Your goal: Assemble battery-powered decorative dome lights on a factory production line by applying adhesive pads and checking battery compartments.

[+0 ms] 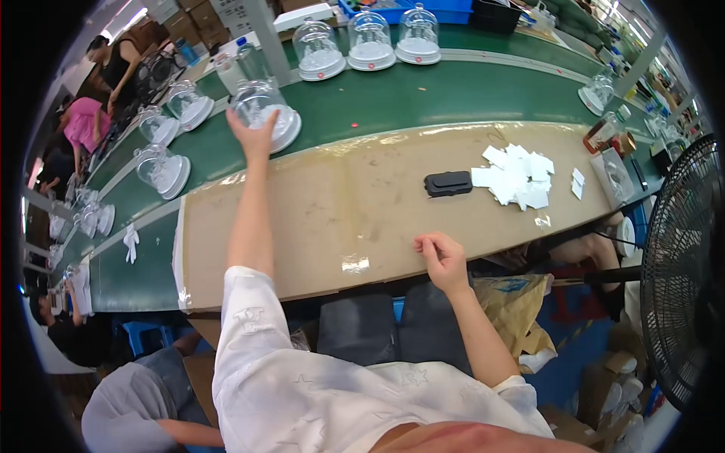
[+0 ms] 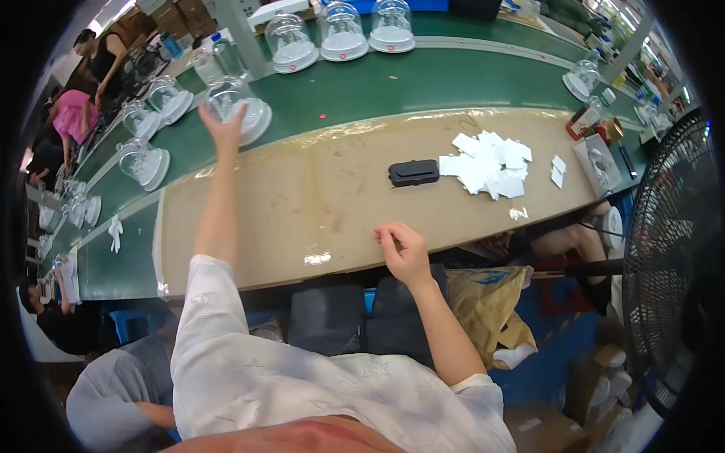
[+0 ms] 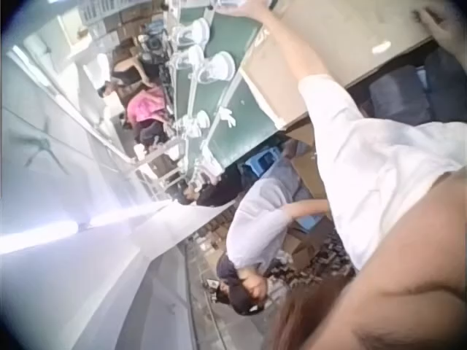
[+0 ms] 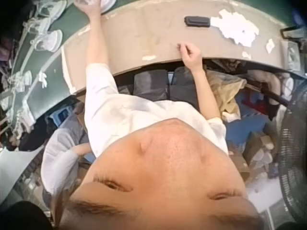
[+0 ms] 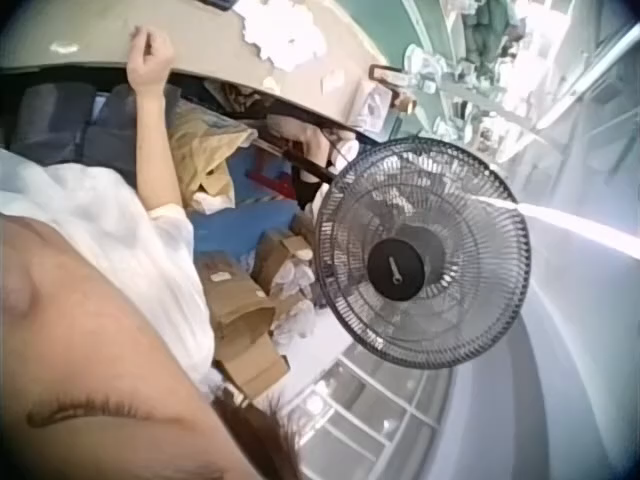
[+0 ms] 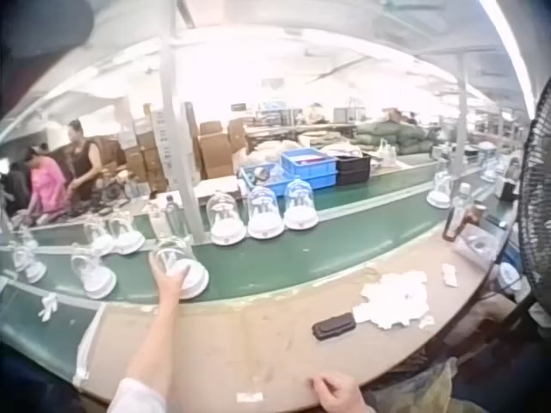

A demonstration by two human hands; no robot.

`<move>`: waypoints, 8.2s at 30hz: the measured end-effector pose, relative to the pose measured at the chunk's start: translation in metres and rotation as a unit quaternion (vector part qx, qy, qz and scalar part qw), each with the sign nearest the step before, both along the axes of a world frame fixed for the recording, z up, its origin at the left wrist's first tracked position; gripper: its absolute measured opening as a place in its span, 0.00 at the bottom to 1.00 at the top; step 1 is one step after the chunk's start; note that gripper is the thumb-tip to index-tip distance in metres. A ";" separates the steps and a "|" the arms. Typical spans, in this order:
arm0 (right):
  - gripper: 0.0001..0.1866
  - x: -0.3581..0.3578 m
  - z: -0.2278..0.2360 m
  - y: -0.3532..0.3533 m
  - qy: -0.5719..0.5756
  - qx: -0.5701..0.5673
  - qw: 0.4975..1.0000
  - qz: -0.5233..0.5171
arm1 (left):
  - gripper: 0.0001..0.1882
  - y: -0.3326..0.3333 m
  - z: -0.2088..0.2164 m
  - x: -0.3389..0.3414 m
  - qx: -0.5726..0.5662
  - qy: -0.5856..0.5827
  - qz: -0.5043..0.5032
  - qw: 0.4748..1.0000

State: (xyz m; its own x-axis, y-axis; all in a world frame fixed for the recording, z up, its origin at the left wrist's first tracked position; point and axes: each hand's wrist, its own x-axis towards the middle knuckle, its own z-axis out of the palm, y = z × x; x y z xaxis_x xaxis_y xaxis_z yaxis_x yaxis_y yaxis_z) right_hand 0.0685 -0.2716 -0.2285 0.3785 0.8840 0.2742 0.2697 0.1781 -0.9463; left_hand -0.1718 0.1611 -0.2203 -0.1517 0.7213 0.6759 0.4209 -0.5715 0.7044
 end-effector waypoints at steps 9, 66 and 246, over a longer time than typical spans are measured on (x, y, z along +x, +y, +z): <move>0.06 0.006 -0.004 0.002 -0.055 0.009 0.998 -0.026 | 0.47 -0.025 -0.004 -0.028 -0.096 0.160 0.039 0.982; 0.15 0.204 -0.022 -0.024 -0.179 0.011 0.951 -0.253 | 0.05 -0.361 0.008 0.023 -0.057 0.202 -0.095 0.973; 0.16 0.245 -0.020 -0.037 -0.042 -0.024 0.961 -0.271 | 0.16 -0.600 -0.114 -0.169 -0.454 0.123 0.134 0.872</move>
State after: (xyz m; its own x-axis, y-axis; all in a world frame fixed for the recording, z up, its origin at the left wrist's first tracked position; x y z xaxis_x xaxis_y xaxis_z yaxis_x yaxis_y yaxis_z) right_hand 0.3138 -0.3083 -0.2483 0.7651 0.5762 0.2875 0.3862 -0.0533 -0.9209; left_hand -0.3404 -0.4390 -0.3346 -0.3291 0.9366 -0.1203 0.6556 0.3183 0.6847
